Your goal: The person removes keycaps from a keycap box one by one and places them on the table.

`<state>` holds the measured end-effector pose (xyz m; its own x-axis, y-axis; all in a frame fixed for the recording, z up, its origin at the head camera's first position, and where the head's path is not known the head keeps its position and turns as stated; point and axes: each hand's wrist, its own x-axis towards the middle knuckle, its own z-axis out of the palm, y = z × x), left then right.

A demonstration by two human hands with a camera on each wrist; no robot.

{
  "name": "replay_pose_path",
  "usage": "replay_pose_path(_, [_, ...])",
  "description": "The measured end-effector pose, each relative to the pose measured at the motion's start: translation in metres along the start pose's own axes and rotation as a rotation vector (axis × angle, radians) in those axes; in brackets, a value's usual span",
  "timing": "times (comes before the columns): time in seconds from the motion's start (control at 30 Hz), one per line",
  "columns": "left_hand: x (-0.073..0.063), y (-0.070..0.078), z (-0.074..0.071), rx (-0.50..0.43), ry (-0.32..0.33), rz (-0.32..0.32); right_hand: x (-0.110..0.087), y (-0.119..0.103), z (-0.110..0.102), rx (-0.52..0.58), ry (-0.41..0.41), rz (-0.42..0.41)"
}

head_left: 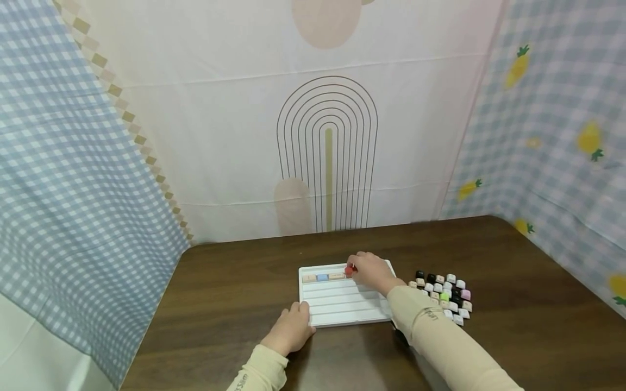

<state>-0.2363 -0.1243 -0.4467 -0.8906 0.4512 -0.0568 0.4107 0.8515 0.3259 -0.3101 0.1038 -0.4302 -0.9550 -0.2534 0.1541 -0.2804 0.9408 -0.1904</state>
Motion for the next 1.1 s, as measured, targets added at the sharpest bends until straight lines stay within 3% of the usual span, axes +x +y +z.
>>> replay_pose_path(0.3, [0.000, -0.002, -0.009, -0.029, -0.014, 0.001, -0.026, 0.032, -0.049, 0.025, 0.089, 0.020])
replay_pose_path(0.47, [-0.002, -0.004, -0.015, -0.028, -0.015, -0.013, -0.050, 0.068, -0.075, -0.001, 0.096, 0.075])
replay_pose_path(0.63, [-0.003, -0.004, -0.016, -0.038, -0.008, -0.022, -0.080, 0.113, -0.092, -0.010, 0.053, 0.167])
replay_pose_path(0.87, [-0.002, -0.004, -0.010, -0.035, 0.001, -0.015, -0.130, 0.169, -0.087, 0.033, -0.084, 0.325])
replay_pose_path(1.1, [-0.003, 0.002, -0.005, -0.046, 0.001, 0.017, -0.162, 0.189, -0.066, 0.061, -0.156, 0.394])
